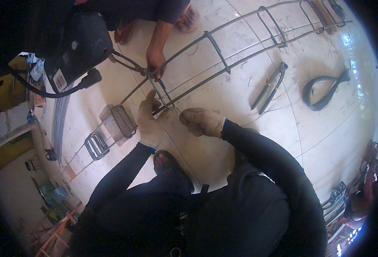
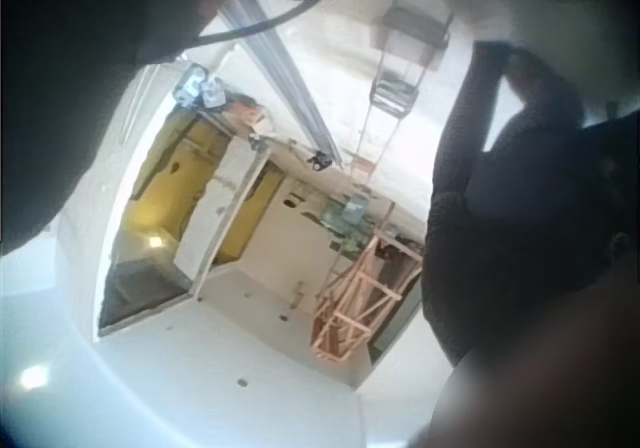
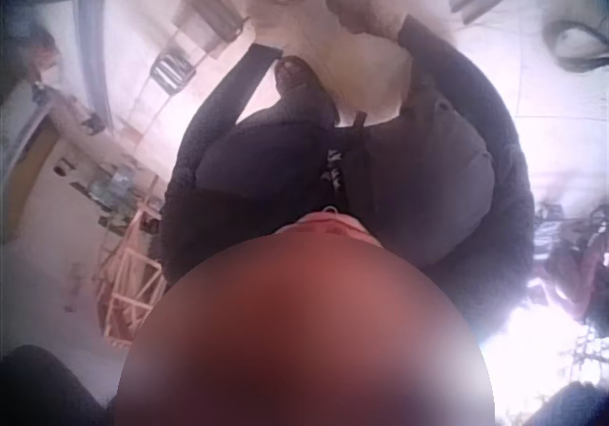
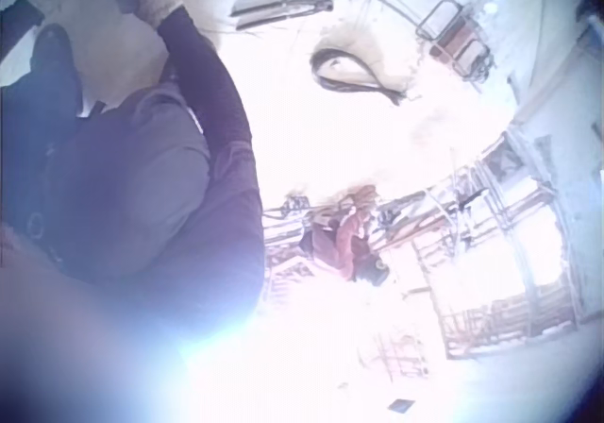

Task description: The person and a coworker assemble a metal ladder-like frame on the floor. They use pliers to bend and twist wire ties around the joints of the frame to secure the crossbars. The person handles wire ties and pliers while the coworker assists with positioning and tightening.

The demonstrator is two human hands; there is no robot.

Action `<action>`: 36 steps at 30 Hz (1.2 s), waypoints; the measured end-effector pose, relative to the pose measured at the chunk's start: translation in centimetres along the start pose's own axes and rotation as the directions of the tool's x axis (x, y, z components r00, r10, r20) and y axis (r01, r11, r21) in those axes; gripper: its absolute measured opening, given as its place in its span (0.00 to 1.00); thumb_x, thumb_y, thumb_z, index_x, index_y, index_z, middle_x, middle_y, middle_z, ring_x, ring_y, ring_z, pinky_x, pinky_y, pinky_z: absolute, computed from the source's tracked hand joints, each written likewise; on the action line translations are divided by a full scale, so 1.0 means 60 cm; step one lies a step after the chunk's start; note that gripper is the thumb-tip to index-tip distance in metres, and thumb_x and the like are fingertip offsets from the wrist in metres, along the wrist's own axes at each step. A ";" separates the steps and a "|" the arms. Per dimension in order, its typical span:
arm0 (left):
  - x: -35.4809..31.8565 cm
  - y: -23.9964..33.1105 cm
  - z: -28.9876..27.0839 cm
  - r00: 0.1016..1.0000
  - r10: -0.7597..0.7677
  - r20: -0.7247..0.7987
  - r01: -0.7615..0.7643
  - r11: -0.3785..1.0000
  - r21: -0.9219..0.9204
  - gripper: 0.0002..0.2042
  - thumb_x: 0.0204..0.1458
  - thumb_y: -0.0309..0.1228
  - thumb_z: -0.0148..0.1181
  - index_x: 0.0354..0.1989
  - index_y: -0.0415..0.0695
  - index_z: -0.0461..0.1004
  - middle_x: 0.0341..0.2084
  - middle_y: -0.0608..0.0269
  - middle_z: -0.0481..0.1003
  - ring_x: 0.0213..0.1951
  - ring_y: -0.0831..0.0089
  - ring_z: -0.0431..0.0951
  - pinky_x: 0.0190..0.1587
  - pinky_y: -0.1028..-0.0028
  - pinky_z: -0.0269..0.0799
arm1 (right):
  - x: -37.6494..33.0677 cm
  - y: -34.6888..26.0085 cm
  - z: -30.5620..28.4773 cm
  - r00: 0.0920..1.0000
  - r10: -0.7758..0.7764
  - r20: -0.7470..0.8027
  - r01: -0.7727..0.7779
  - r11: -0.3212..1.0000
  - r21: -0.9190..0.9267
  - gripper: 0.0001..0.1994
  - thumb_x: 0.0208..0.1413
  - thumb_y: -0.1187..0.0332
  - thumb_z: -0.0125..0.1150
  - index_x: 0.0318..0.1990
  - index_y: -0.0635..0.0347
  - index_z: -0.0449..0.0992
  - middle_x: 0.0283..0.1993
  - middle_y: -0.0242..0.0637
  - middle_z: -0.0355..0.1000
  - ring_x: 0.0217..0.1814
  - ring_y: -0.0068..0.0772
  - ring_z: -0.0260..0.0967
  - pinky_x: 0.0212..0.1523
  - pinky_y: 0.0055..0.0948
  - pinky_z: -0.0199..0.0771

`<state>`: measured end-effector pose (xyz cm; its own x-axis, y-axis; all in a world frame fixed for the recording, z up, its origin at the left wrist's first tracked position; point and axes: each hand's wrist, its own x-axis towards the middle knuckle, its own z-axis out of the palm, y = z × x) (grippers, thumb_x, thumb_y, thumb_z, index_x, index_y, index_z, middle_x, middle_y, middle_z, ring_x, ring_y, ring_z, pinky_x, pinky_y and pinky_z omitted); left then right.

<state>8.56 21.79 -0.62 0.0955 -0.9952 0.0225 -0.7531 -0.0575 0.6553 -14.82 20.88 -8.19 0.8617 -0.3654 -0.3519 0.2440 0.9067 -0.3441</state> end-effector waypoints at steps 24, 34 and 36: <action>0.041 0.016 -0.010 1.000 0.000 0.019 0.003 0.989 -0.149 0.30 0.52 0.30 0.82 0.66 0.47 0.82 0.53 0.57 0.73 0.54 0.61 0.73 0.58 0.63 0.74 | 0.011 -0.012 -0.010 0.994 0.021 0.104 -0.012 0.996 -0.083 0.17 0.80 0.51 0.55 0.41 0.53 0.72 0.28 0.19 0.55 0.26 0.17 0.52 0.27 0.25 0.53; 0.052 0.011 -0.029 0.991 -0.106 0.082 0.112 0.990 -0.081 0.16 0.59 0.31 0.75 0.54 0.43 0.86 0.50 0.60 0.78 0.45 0.67 0.76 0.49 0.65 0.75 | 0.012 -0.021 -0.014 0.985 0.042 0.168 -0.024 0.994 -0.105 0.19 0.79 0.49 0.56 0.44 0.57 0.74 0.27 0.20 0.55 0.24 0.17 0.51 0.25 0.25 0.52; 0.056 0.007 -0.031 0.997 -0.011 0.072 0.024 0.983 -0.180 0.11 0.61 0.31 0.74 0.49 0.42 0.86 0.45 0.60 0.80 0.43 0.66 0.79 0.48 0.65 0.76 | 0.012 -0.022 -0.002 0.998 0.020 0.053 -0.011 0.987 -0.161 0.19 0.79 0.50 0.56 0.46 0.59 0.76 0.28 0.22 0.59 0.25 0.18 0.53 0.26 0.26 0.55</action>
<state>9.74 18.59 1.13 0.0563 -0.9976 -0.0391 -0.6209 -0.0657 0.7812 -14.59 19.43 -8.10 0.8888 -0.3356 -0.3120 0.1595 0.8649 -0.4760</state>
